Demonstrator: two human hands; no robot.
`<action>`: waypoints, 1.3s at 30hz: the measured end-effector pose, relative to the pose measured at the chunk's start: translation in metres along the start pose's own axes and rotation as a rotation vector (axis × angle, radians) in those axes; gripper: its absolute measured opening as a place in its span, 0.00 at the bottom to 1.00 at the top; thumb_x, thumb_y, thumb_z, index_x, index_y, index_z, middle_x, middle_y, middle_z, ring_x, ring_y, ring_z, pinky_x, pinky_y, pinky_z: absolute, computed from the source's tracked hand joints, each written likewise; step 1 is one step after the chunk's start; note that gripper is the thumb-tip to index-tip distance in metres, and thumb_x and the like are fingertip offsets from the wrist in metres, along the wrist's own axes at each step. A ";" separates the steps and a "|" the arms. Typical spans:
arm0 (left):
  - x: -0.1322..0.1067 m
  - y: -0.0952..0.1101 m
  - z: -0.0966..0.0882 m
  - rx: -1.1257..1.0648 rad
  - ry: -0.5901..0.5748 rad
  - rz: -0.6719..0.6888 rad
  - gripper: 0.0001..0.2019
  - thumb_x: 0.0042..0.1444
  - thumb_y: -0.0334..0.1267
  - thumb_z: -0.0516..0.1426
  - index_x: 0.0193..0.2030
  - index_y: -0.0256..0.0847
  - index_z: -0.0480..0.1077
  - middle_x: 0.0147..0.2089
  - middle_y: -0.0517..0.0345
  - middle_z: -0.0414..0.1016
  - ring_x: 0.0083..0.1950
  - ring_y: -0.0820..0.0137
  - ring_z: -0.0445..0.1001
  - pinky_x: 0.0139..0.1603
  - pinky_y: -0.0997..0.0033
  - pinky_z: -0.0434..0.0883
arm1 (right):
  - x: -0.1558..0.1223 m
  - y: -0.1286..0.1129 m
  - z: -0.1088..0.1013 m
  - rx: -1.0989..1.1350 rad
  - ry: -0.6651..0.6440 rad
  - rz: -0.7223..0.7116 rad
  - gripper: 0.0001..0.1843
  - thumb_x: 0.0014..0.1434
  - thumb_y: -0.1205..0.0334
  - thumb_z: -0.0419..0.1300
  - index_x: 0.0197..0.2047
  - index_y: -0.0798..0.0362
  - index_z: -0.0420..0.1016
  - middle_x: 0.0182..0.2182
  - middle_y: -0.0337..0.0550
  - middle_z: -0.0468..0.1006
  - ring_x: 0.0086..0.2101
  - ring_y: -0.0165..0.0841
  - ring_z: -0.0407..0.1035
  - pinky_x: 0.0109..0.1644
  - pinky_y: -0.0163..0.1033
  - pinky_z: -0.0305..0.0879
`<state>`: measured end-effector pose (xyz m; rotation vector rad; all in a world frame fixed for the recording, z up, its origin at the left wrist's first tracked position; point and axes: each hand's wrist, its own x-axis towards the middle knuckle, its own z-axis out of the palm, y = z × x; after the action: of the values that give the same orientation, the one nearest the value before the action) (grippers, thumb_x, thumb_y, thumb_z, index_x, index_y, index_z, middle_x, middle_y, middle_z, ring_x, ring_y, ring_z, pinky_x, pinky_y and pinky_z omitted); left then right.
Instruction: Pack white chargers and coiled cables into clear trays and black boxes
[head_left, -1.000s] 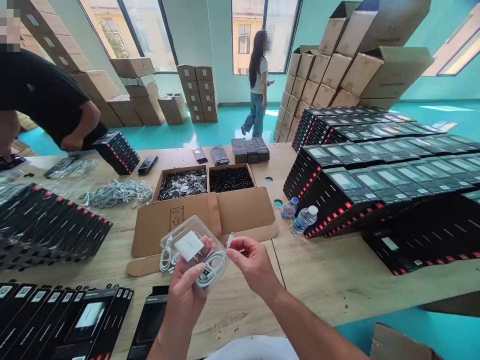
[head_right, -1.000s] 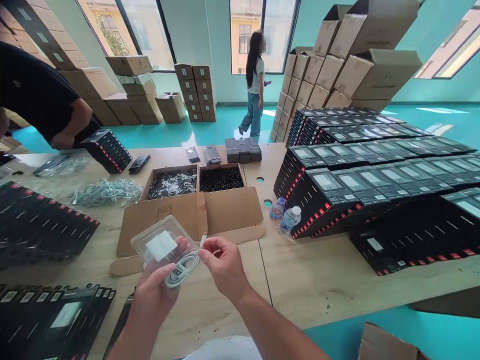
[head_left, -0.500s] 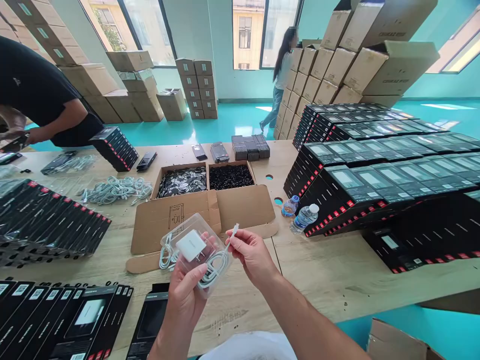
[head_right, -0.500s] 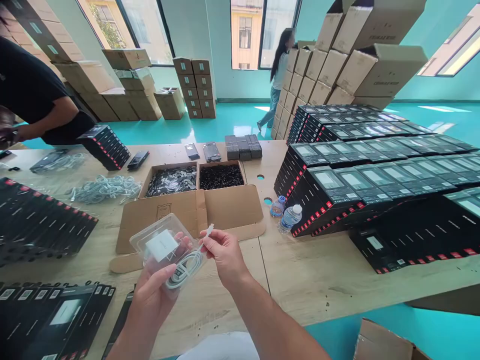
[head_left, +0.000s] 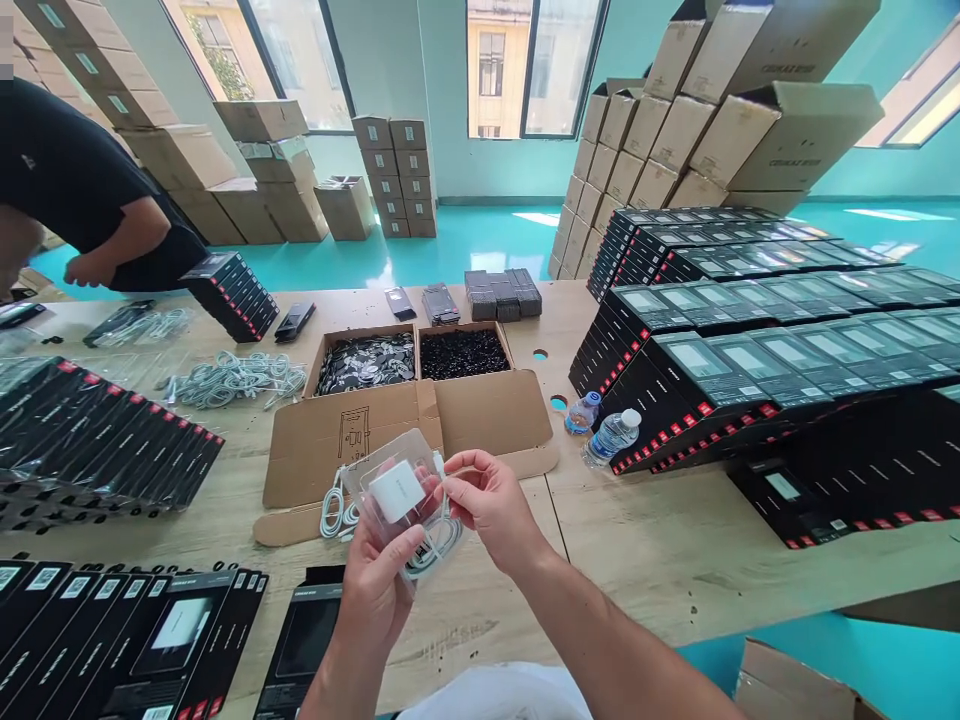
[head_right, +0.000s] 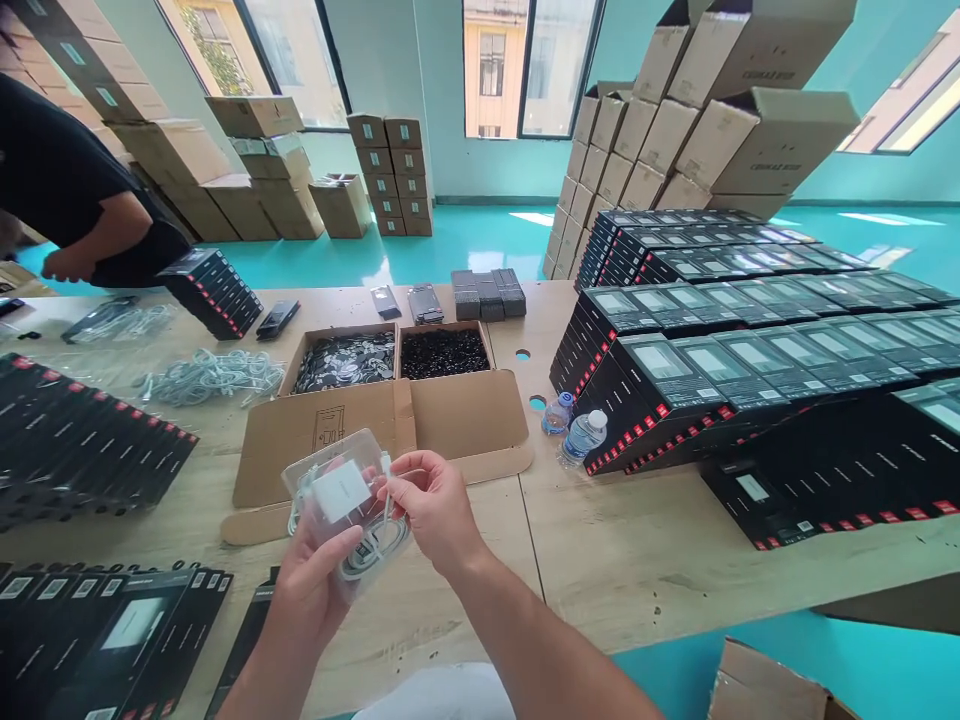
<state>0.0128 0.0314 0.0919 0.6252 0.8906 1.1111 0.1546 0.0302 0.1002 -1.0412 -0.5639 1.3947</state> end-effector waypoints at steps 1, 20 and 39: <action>0.000 0.001 0.000 -0.010 0.004 -0.008 0.44 0.45 0.35 0.71 0.69 0.57 0.64 0.62 0.50 0.79 0.62 0.48 0.76 0.63 0.49 0.73 | 0.000 0.000 0.000 -0.042 -0.001 -0.025 0.14 0.48 0.58 0.68 0.38 0.52 0.75 0.25 0.36 0.81 0.22 0.27 0.66 0.28 0.33 0.61; -0.004 0.004 -0.004 0.013 -0.013 -0.099 0.43 0.45 0.35 0.70 0.70 0.53 0.64 0.56 0.49 0.82 0.59 0.49 0.78 0.58 0.54 0.76 | 0.005 0.001 -0.004 -0.426 -0.217 -0.200 0.16 0.63 0.59 0.58 0.46 0.51 0.86 0.32 0.41 0.82 0.32 0.35 0.71 0.36 0.38 0.67; -0.019 -0.021 -0.008 -0.129 -0.004 -0.201 0.41 0.42 0.33 0.70 0.66 0.51 0.68 0.58 0.51 0.82 0.61 0.50 0.77 0.61 0.55 0.74 | -0.023 0.029 -0.035 -0.976 -0.093 -0.332 0.23 0.66 0.61 0.59 0.63 0.39 0.74 0.39 0.42 0.74 0.44 0.37 0.69 0.54 0.45 0.65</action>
<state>0.0126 0.0060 0.0759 0.4224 0.8513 0.9768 0.1654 -0.0048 0.0644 -1.5419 -1.4967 0.8440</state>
